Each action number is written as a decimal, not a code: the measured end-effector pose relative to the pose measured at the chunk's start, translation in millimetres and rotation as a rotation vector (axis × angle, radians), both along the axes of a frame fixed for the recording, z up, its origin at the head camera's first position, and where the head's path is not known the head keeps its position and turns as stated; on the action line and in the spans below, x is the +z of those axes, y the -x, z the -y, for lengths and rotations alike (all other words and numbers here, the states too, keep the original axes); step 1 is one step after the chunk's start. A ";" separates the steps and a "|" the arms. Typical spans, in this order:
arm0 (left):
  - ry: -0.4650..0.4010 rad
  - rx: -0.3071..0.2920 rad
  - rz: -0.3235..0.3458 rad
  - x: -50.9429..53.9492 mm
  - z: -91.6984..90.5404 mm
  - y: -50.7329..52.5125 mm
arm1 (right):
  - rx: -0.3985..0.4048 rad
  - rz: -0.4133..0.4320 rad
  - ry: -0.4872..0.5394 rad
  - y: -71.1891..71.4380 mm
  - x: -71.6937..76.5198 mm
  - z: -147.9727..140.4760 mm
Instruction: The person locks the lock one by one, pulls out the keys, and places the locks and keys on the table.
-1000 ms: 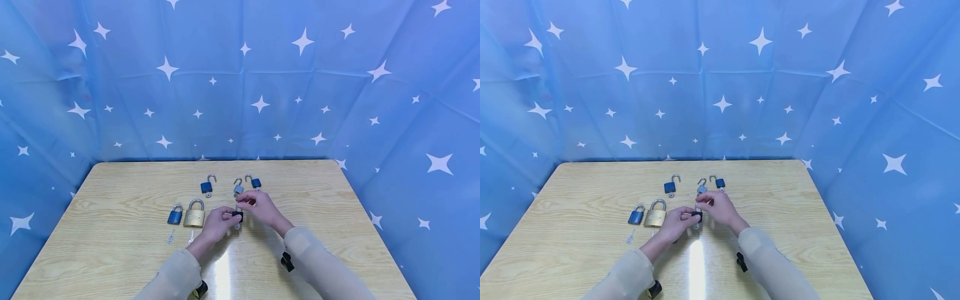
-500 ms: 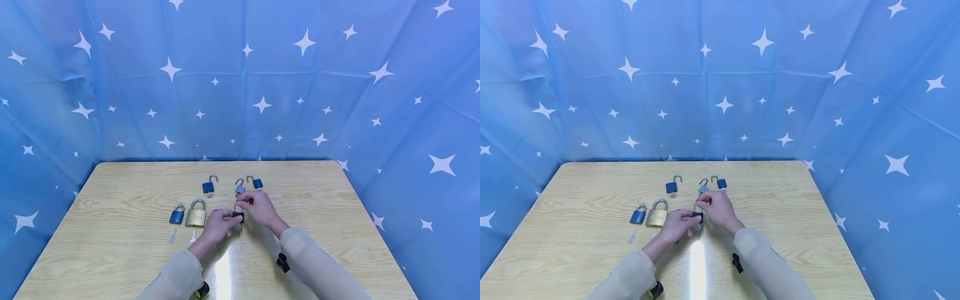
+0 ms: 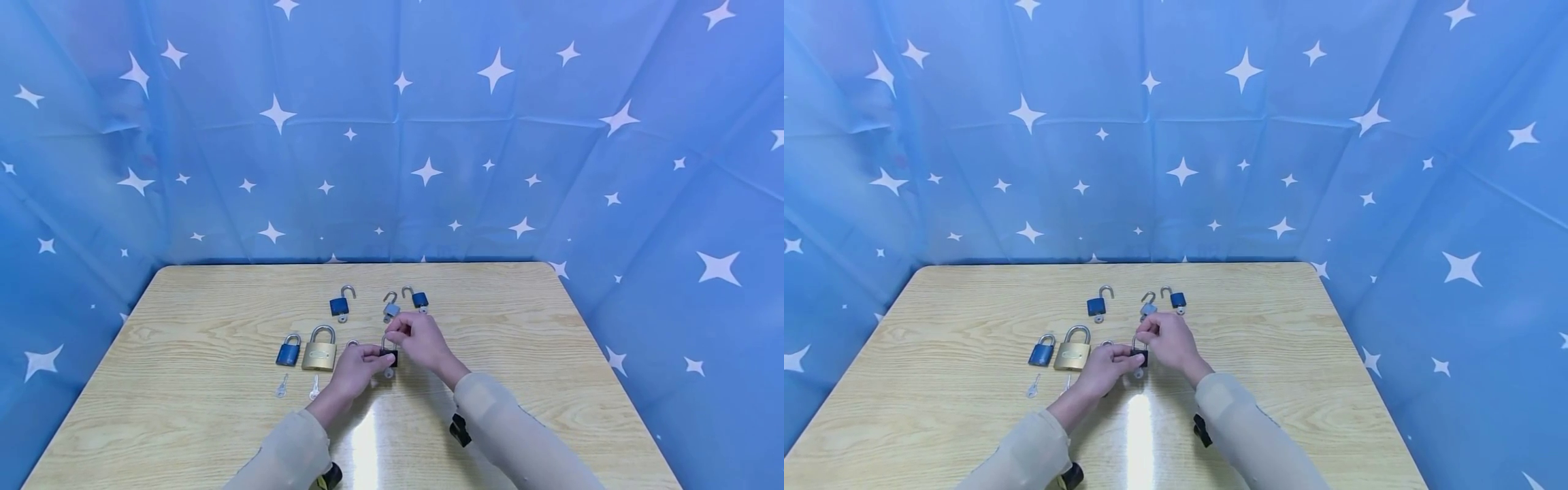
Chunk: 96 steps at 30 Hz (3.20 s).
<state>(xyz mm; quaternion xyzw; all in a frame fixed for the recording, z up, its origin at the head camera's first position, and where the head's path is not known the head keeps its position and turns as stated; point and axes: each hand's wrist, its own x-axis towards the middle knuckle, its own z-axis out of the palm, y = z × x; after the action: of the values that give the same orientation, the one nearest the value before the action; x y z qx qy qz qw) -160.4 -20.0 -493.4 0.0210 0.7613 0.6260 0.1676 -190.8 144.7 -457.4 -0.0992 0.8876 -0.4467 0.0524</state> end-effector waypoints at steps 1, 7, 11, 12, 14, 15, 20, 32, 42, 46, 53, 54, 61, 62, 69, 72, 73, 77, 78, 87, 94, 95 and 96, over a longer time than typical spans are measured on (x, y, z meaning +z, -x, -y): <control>0.005 0.002 0.001 0.2 0.1 -0.5 | 0.001 0.003 0.000 -0.6 -0.3 0.6; 0.009 0.043 0.013 3.7 -1.8 -3.0 | -0.016 -0.043 -0.004 -4.9 -3.0 7.4; 0.013 0.066 0.010 1.7 -2.6 -6.3 | -0.028 -0.050 -0.048 -11.5 -5.2 12.2; 0.021 0.065 0.007 0.7 -2.5 -7.3 | -0.031 -0.041 -0.064 -13.2 -6.7 12.6; 0.036 0.055 0.001 -2.2 -2.0 -8.4 | -0.035 -0.024 -0.078 -16.1 -9.6 12.3; 0.045 0.048 -0.005 -3.6 -1.7 -8.6 | -0.035 -0.024 -0.080 -17.0 -10.8 11.8; 0.063 0.014 -0.020 -6.4 0.0 -6.5 | -0.023 -0.023 -0.042 -16.0 -14.2 6.8; 0.079 0.003 0.015 -5.6 0.1 -4.8 | -0.058 0.021 0.012 -17.3 -20.3 -5.7; 0.078 0.053 0.036 -2.7 6.6 4.6 | -0.111 0.157 0.114 -36.0 -30.3 -6.3; 0.094 0.074 0.030 -0.5 6.9 6.8 | -0.086 0.195 0.141 -43.6 -33.2 -3.3; 0.086 0.090 0.053 2.1 6.7 9.3 | -0.121 0.218 0.207 -53.2 -34.2 5.2; 0.084 0.090 0.056 2.0 6.7 9.5 | -0.130 0.222 0.218 -54.4 -34.5 6.4; 0.078 0.092 0.051 2.0 5.7 8.0 | -0.210 0.242 0.289 -58.8 -38.0 12.7; 0.078 0.091 0.049 1.9 5.4 7.7 | -0.225 0.237 0.299 -58.5 -38.3 13.7; 0.068 0.079 0.040 -0.9 3.8 6.8 | -0.351 0.250 0.414 -59.1 -41.2 22.2; 0.068 0.077 0.037 -2.4 3.9 6.7 | -0.388 0.277 0.444 -61.6 -36.6 26.1; 0.070 0.076 0.034 -2.7 4.0 6.4 | -0.395 0.282 0.447 -62.9 -32.9 27.5; 0.061 0.073 0.029 -3.0 4.1 6.1 | -0.407 0.299 0.480 -66.6 -19.0 31.7; 0.058 0.072 0.028 -2.8 4.1 6.2 | -0.407 0.301 0.489 -66.9 -17.8 32.1; 0.060 0.082 0.034 -2.5 3.6 6.7 | -0.409 0.322 0.484 -61.6 -44.7 28.7; 0.057 0.091 0.045 -2.4 3.2 6.8 | -0.422 0.326 0.462 -61.4 -44.9 29.3; 0.056 0.091 0.045 -2.4 3.2 6.8 | -0.422 0.325 0.459 -61.5 -44.7 29.4; 0.057 0.091 0.045 -2.4 3.2 6.6 | -0.421 0.322 0.457 -61.7 -44.5 29.4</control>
<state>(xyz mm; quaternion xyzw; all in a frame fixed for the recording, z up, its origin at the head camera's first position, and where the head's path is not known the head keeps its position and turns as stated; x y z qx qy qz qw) -167.0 -23.2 -495.8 -0.0323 0.7750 0.6114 0.1566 -129.1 115.2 -501.9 0.1485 0.7461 -0.6447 0.0751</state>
